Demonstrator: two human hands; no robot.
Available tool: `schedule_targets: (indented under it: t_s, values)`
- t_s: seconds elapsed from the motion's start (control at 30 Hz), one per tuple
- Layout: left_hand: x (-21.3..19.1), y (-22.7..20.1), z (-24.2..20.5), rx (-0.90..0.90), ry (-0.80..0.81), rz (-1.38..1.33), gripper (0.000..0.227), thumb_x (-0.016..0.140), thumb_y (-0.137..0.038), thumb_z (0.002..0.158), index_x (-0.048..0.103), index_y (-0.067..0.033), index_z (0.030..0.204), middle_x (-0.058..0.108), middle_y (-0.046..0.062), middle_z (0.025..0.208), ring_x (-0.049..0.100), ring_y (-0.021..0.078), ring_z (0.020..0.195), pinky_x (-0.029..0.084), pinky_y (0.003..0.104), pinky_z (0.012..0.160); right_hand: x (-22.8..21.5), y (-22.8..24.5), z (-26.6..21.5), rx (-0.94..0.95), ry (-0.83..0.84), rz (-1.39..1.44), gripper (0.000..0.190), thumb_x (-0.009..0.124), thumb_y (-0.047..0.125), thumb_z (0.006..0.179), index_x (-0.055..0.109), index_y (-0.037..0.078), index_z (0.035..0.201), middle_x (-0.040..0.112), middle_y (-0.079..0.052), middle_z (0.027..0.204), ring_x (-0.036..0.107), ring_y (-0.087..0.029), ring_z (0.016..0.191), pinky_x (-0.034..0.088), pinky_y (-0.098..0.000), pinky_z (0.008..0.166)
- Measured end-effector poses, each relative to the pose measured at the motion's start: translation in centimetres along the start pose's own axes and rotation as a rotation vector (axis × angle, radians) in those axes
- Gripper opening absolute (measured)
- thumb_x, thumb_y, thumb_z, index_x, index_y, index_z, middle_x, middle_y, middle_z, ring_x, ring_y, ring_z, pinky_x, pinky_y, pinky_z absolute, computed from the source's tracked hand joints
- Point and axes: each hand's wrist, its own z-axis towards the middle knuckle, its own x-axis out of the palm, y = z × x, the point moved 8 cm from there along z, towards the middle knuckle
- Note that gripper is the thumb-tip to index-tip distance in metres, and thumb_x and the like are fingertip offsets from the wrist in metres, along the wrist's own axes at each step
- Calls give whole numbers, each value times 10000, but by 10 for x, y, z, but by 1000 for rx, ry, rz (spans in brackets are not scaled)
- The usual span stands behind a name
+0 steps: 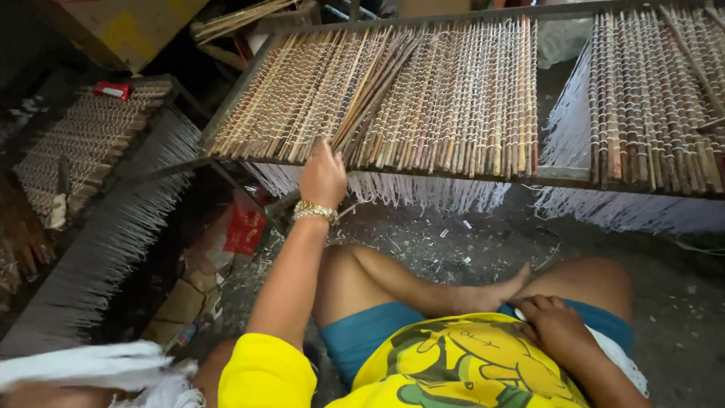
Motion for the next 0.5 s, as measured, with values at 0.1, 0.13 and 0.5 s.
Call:
schedule_targets:
  t_s: [0.1,0.13,0.5]
  values:
    - [4,7,-18,-257,87,-398,290,413,-164,1089,545,-117,1343,496,-43,673,381,78,510,336,226,446,-7,3,-4,21,17,13,572,571,465,969,427,385,1517,546,1,1424,550,-278,1246,489,-423,1018]
    - [-2,3,-29,-215,-15,-560,298,414,-146,1086,566,-94,1336,529,-30,738,416,74,553,369,214,488,-10,2,-6,52,20,80,547,594,446,959,478,367,1487,540,9,1429,544,-281,1264,486,-419,1053]
    - [58,-106,-243,-91,67,-1172,362,293,-200,1074,629,-83,1141,691,94,1204,670,206,1071,529,357,1001,-119,78,-42,-117,-368,1104,647,501,301,952,434,167,1582,714,-54,1249,689,-167,1163,531,-348,1015]
